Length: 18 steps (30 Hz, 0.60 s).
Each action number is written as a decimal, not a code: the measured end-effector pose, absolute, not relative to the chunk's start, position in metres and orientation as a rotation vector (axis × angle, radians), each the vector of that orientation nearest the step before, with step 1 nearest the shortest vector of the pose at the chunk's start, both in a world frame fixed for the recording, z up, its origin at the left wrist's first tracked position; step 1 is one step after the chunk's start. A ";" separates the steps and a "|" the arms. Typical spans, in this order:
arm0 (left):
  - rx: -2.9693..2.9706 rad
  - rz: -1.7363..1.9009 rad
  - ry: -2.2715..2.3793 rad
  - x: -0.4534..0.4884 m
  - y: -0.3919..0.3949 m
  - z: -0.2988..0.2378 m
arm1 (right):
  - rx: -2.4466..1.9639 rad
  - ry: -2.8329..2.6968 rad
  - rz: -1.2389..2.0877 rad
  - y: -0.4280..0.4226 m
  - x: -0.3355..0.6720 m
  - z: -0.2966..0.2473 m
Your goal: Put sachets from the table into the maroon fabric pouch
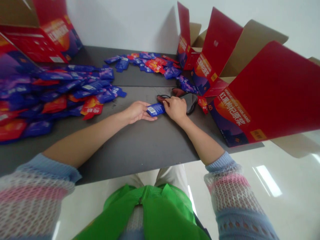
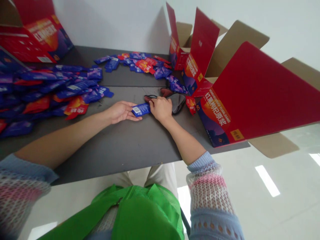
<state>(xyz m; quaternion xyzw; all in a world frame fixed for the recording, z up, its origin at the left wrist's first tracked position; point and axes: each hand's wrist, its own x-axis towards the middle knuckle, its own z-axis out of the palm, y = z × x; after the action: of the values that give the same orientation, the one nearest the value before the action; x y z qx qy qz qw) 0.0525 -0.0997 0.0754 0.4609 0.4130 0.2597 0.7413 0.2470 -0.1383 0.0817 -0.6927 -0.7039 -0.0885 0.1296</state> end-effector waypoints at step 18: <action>0.854 0.666 0.870 0.054 -0.093 0.073 | -1.563 -2.387 -0.232 -0.158 0.221 0.078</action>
<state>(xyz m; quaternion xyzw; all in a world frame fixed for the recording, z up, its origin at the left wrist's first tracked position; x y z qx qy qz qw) 0.0537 -0.0934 0.0732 0.3934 0.4008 0.3071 0.7683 0.2209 -0.1584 0.0777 -0.5408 -0.8257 -0.0802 0.1389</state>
